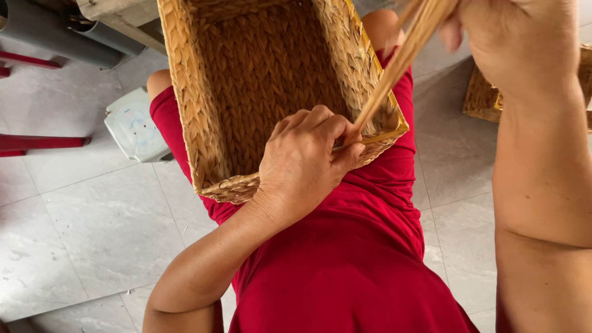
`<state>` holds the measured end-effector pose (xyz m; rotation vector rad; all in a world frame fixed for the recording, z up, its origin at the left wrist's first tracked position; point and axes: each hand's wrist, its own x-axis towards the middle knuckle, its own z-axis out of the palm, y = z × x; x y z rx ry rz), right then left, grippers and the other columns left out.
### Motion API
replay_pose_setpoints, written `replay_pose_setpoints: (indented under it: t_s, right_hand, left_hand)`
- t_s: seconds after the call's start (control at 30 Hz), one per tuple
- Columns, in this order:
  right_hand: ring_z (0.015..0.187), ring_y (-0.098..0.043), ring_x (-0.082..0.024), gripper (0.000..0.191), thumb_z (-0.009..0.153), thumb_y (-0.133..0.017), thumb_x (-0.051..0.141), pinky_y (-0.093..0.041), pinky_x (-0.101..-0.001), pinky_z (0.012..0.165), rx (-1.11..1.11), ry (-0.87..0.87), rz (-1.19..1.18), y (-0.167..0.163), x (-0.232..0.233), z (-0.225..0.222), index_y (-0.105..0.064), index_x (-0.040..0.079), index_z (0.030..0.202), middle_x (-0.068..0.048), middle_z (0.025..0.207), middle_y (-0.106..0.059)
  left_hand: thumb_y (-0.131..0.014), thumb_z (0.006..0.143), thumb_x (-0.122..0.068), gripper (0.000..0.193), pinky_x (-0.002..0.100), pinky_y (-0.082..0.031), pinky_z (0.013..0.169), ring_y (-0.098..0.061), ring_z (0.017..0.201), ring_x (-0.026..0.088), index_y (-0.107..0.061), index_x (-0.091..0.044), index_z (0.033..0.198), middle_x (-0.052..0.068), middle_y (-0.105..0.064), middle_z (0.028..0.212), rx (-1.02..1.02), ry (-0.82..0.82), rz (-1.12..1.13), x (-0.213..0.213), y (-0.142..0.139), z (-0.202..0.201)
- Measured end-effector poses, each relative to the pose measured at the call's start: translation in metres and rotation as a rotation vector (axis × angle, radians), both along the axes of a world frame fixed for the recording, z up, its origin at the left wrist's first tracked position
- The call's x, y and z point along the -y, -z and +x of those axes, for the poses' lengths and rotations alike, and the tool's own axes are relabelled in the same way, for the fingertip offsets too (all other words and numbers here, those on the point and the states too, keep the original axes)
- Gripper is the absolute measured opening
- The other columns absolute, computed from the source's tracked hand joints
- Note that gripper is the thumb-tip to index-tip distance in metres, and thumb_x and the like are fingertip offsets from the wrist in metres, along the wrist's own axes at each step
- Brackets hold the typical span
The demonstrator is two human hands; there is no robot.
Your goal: The person sits on the floor with a woven water-hyacinth basket on their lap and weaves a flat palm-leaf strip around the basket's rim, tucking and tightening the strip along the edge. They reach to a nearby table to grab more weaving strips and continue binding the rim, with finished baskets beside them.
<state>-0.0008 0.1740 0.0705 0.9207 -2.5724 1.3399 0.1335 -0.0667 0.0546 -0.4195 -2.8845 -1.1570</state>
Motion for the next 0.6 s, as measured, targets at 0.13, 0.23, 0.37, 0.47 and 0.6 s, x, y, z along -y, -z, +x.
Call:
replay_pose_setpoints:
  t_s: [0.13, 0.23, 0.37, 0.47, 0.6]
  right_hand:
    - [0.071, -0.068, -0.009, 0.030, 0.118, -0.045, 0.013, -0.053, -0.0191, 0.055, 0.500, -0.061, -0.282, -0.005, 0.023, 0.012, -0.067, 0.002, 0.102, -0.007, 0.092, -0.071]
    - [0.070, -0.070, -0.010, 0.027, 0.121, -0.048, 0.010, -0.055, -0.0217, 0.058, 0.537, -0.155, -0.274, 0.009, 0.035, 0.002, -0.068, 0.001, 0.105, -0.009, 0.089, -0.072]
    - [0.068, -0.067, -0.011, 0.025, 0.120, -0.051, 0.010, -0.056, -0.0222, 0.058, 0.604, -0.190, -0.268, 0.022, 0.045, -0.001, -0.070, 0.001, 0.106, -0.010, 0.090, -0.072]
    - [0.074, -0.070, -0.010, 0.023, 0.119, -0.052, 0.008, -0.057, -0.0217, 0.061, 0.561, -0.178, -0.246, 0.022, 0.052, 0.003, -0.071, 0.000, 0.109, -0.010, 0.093, -0.073]
    - [0.060, -0.065, -0.007, 0.022, 0.114, -0.054, 0.009, -0.054, -0.0206, 0.054, 0.684, -0.124, -0.184, 0.016, 0.055, 0.003, -0.071, 0.001, 0.103, -0.009, 0.085, -0.073]
  left_hand:
    - [-0.079, 0.086, -0.031, 0.018, 0.052, -0.045, 0.101, -0.065, 0.096, 0.025, -0.070, -0.016, 0.091, 0.002, -0.063, 0.092, -0.149, 0.011, -0.114, -0.003, 0.007, 0.005]
    - [-0.079, 0.084, -0.031, 0.019, 0.056, -0.043, 0.104, -0.065, 0.097, 0.026, -0.069, -0.015, 0.090, 0.003, -0.063, 0.091, -0.128, 0.014, -0.143, -0.003, 0.010, 0.005]
    - [-0.079, 0.086, -0.030, 0.021, 0.057, -0.042, 0.107, -0.065, 0.096, 0.025, -0.066, -0.014, 0.088, 0.002, -0.064, 0.088, -0.076, 0.013, -0.135, -0.003, 0.009, 0.006]
    - [-0.079, 0.086, -0.030, 0.023, 0.057, -0.041, 0.108, -0.066, 0.094, 0.025, -0.065, -0.014, 0.089, 0.002, -0.065, 0.087, -0.067, 0.006, -0.129, -0.003, 0.008, 0.006]
    - [-0.079, 0.086, -0.030, 0.024, 0.054, -0.042, 0.108, -0.066, 0.091, 0.024, -0.064, -0.012, 0.090, 0.002, -0.065, 0.085, -0.024, 0.016, -0.100, -0.002, 0.004, 0.005]
